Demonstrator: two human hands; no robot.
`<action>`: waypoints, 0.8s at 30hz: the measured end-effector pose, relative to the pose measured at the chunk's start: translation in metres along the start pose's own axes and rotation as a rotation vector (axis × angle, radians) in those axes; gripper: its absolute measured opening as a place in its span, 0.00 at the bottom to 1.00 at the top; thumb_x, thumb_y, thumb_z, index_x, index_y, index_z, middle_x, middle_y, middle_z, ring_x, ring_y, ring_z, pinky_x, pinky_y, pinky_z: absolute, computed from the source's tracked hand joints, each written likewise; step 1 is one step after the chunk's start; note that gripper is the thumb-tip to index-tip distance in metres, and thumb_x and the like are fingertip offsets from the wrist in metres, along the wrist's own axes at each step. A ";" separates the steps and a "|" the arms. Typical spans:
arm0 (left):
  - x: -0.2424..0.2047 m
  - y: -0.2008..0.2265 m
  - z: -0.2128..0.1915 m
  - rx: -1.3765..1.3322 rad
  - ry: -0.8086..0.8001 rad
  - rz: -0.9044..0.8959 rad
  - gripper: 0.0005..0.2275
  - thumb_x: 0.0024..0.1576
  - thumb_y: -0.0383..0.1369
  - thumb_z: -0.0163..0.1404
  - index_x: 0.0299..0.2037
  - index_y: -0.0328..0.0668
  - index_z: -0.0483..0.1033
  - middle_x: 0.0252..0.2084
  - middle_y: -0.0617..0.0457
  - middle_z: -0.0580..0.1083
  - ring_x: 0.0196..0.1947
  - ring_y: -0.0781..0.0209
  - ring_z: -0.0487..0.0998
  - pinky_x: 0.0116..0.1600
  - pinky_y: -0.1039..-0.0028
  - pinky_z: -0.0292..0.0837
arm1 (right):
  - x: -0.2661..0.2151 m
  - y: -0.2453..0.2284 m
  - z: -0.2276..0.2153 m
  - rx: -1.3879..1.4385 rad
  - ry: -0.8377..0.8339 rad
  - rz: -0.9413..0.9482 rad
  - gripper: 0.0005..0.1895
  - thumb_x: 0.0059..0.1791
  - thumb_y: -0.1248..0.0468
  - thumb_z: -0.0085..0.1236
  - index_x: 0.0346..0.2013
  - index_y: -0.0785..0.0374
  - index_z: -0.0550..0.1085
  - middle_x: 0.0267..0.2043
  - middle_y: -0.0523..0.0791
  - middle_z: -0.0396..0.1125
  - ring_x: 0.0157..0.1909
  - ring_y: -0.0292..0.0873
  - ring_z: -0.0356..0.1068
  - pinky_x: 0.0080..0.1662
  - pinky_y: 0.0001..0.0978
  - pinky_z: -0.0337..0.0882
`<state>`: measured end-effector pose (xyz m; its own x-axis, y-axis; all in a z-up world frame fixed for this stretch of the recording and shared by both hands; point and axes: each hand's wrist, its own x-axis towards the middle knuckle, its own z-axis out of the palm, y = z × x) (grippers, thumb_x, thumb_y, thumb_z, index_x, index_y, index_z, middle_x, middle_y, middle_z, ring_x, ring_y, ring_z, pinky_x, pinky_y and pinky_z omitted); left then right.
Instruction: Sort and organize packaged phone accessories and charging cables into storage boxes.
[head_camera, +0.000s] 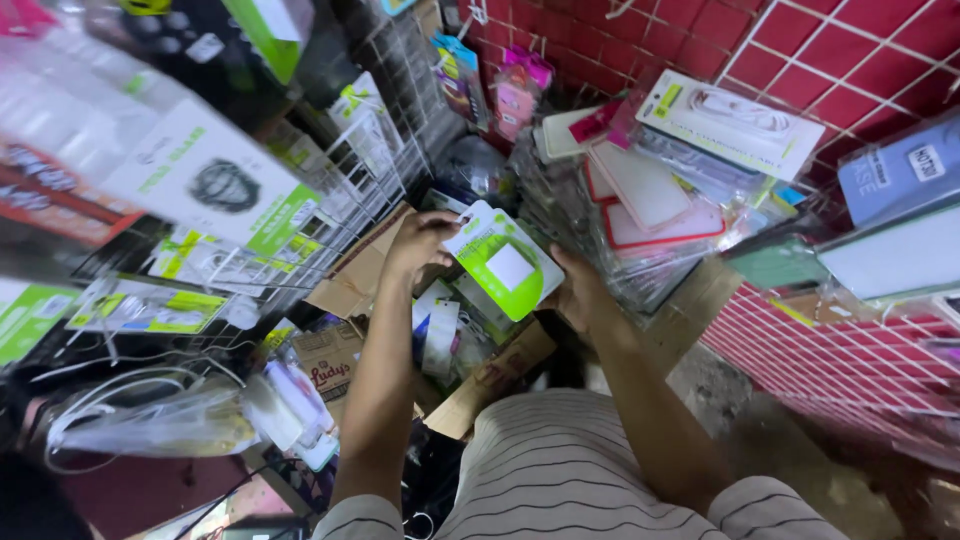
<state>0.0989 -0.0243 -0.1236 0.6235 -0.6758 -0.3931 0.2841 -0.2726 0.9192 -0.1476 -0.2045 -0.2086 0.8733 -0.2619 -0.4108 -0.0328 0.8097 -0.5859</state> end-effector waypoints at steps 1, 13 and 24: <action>0.006 -0.011 0.000 0.000 -0.007 -0.014 0.08 0.58 0.27 0.55 0.46 0.34 0.81 0.33 0.48 0.79 0.23 0.64 0.77 0.25 0.74 0.74 | -0.008 -0.001 -0.002 0.007 0.013 0.005 0.23 0.54 0.46 0.54 0.49 0.63 0.76 0.41 0.49 0.76 0.39 0.49 0.76 0.38 0.45 0.76; 0.062 -0.138 0.008 -0.055 0.089 -0.203 0.08 0.57 0.29 0.55 0.45 0.43 0.81 0.34 0.58 0.80 0.22 0.68 0.73 0.25 0.76 0.72 | -0.022 0.070 -0.077 0.090 0.257 -0.016 0.18 0.52 0.57 0.55 0.52 0.65 0.72 0.50 0.53 0.73 0.50 0.53 0.76 0.53 0.51 0.76; 0.114 -0.156 0.021 0.116 0.089 0.024 0.10 0.57 0.31 0.57 0.46 0.37 0.84 0.27 0.55 0.77 0.20 0.70 0.72 0.24 0.78 0.66 | 0.015 0.075 -0.078 0.027 0.526 -0.148 0.16 0.54 0.65 0.52 0.54 0.72 0.70 0.48 0.51 0.72 0.50 0.50 0.74 0.56 0.47 0.77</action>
<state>0.1108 -0.0730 -0.3110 0.6929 -0.6210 -0.3663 0.1851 -0.3378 0.9228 -0.1748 -0.1885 -0.3129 0.5068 -0.5958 -0.6231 0.0906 0.7556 -0.6488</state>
